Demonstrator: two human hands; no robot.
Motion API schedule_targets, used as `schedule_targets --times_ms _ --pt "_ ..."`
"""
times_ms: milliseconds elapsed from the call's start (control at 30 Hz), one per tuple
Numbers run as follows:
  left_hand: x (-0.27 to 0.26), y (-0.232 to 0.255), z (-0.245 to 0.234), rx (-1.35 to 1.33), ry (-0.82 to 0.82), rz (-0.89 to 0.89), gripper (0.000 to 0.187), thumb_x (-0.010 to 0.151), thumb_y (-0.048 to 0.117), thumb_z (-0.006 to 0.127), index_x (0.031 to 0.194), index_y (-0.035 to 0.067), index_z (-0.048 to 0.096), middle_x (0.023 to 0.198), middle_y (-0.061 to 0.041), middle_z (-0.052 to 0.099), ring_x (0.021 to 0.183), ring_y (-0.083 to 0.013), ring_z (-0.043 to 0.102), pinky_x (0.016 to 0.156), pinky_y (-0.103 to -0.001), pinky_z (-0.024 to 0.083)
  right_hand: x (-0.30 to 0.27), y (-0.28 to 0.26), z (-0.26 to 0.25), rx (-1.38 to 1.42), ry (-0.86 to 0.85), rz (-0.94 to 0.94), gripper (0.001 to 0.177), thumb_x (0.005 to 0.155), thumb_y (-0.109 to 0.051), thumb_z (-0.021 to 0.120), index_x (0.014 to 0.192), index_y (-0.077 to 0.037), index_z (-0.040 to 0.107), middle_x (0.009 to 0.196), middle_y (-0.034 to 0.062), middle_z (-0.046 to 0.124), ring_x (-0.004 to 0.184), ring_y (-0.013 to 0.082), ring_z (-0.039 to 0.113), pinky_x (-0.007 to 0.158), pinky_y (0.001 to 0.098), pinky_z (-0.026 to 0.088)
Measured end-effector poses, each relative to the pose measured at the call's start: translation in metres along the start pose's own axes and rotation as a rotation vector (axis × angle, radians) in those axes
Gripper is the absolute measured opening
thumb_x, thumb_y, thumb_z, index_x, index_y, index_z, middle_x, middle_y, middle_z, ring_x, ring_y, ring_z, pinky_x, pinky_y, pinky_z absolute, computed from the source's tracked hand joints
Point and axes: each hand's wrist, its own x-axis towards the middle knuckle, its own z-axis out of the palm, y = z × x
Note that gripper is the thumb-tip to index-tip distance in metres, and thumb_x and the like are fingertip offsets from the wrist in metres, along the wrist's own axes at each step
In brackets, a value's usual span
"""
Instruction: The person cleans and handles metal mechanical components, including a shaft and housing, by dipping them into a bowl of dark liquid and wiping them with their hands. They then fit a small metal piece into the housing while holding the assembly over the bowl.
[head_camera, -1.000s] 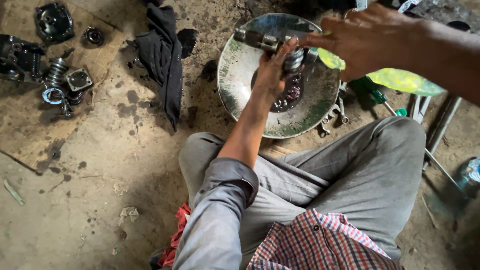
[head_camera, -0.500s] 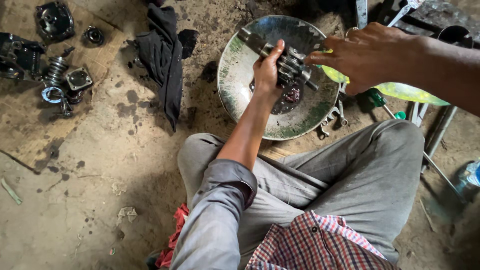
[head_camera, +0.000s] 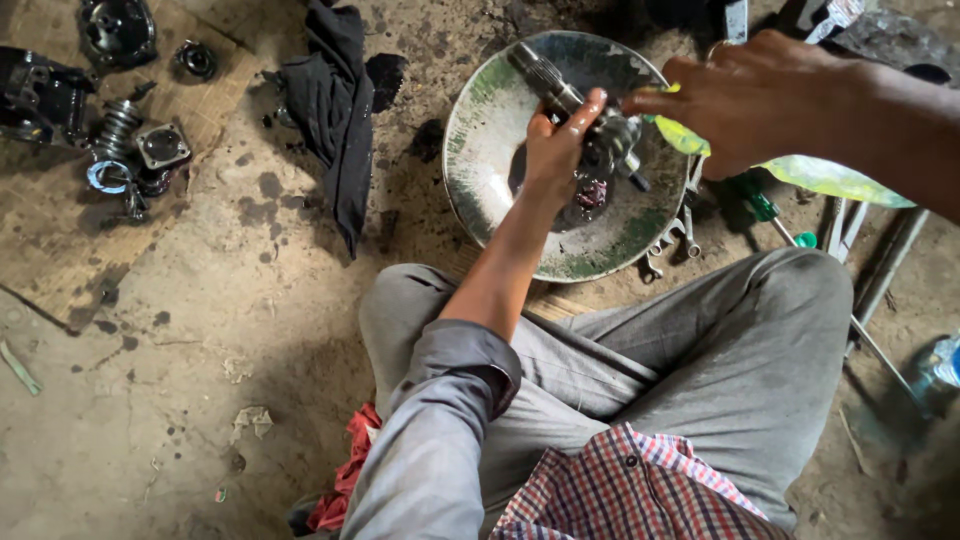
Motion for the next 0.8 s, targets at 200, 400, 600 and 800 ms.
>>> schedule_targets --times_ms 200,400,600,800 --pt "0.016 -0.018 -0.016 0.528 0.051 -0.050 0.069 0.108 0.059 0.065 0.094 -0.008 0.067 0.075 -0.007 0.056 0.071 -0.0200 0.053 0.065 -0.042 0.043 0.010 0.011 -0.003 -0.010 0.148 0.030 0.121 0.064 -0.062 0.085 0.164 -0.030 0.027 0.140 0.0079 0.056 0.105 0.0280 0.072 0.083 0.0404 0.062" --pt "0.027 -0.032 -0.017 0.655 -0.130 0.257 0.042 0.091 0.040 0.072 0.118 0.017 0.051 0.066 0.003 0.068 0.050 -0.0071 0.063 0.043 -0.032 0.056 0.032 0.019 0.007 0.030 0.061 0.025 0.126 0.063 -0.060 0.088 0.166 -0.030 0.023 0.140 0.0074 0.056 0.111 0.0292 0.069 0.093 0.0412 0.059" --pt "0.022 -0.010 -0.003 0.962 0.013 0.437 0.047 0.090 0.057 0.065 0.101 0.011 0.060 0.062 0.005 0.063 0.035 -0.0063 0.054 0.037 -0.032 0.045 0.034 0.031 0.031 0.017 0.112 0.010 0.129 0.060 -0.057 0.091 0.166 -0.026 0.025 0.142 0.0081 0.054 0.117 0.0293 0.065 0.101 0.0439 0.053" --pt "0.012 0.014 0.002 0.803 -0.044 -0.065 0.040 0.090 0.043 0.075 0.078 0.004 0.073 0.069 -0.004 0.072 0.058 -0.0145 0.062 0.062 -0.035 0.050 0.048 0.029 0.046 0.083 0.378 -0.106 0.126 0.050 -0.047 0.092 0.160 -0.019 0.037 0.125 0.0126 0.061 0.114 0.0303 0.064 0.097 0.0446 0.054"
